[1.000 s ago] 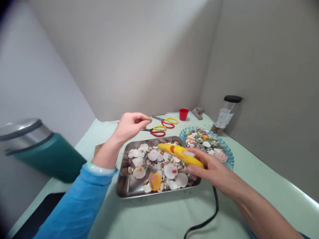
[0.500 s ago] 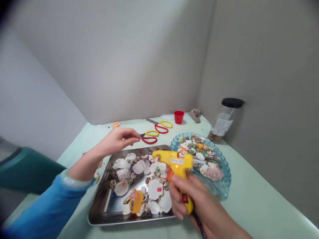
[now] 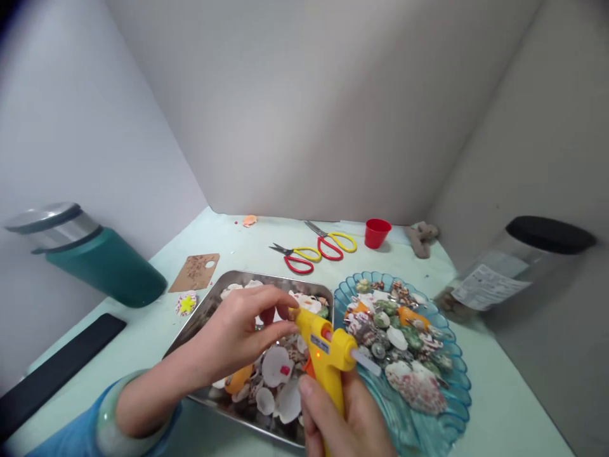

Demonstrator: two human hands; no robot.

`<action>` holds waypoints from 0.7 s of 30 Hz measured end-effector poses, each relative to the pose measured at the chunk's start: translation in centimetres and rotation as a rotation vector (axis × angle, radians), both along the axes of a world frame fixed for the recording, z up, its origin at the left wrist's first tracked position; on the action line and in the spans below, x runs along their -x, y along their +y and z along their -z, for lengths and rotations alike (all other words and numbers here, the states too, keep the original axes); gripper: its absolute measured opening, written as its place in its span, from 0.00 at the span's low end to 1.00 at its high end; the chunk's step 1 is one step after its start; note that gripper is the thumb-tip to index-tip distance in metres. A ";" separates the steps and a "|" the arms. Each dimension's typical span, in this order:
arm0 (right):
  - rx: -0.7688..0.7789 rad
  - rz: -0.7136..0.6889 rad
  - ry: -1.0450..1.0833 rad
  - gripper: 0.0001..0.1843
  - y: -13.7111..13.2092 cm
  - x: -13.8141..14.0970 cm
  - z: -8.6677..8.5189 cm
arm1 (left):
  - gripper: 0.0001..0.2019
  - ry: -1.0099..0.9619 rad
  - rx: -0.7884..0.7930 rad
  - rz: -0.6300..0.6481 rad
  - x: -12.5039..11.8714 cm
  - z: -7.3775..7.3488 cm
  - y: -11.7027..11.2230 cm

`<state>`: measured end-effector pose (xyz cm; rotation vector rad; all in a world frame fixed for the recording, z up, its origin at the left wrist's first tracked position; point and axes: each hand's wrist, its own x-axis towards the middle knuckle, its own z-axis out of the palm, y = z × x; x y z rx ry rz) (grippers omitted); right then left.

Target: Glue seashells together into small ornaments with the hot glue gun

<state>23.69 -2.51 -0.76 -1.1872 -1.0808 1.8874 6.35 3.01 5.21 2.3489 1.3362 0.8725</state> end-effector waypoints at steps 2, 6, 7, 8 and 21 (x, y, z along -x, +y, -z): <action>-0.046 0.038 -0.024 0.23 -0.4 0.0 -0.4 | 0.04 0.013 -0.037 0.031 -0.5 -0.2 -0.2; -0.076 0.157 -0.060 0.20 -0.8 0.1 -1.1 | 0.05 -0.036 -0.090 0.006 0.8 -0.5 -0.6; -0.081 0.171 -0.068 0.19 -0.8 0.0 -1.1 | 0.04 -0.068 -0.086 -0.034 1.5 -0.4 -0.6; -0.089 0.174 -0.078 0.19 -0.8 0.0 -1.2 | 0.04 -0.084 -0.056 -0.075 2.4 -0.3 -0.6; -0.241 0.159 -0.352 0.20 0.1 2.0 -1.6 | 0.07 0.072 0.064 -0.140 9.4 2.2 2.5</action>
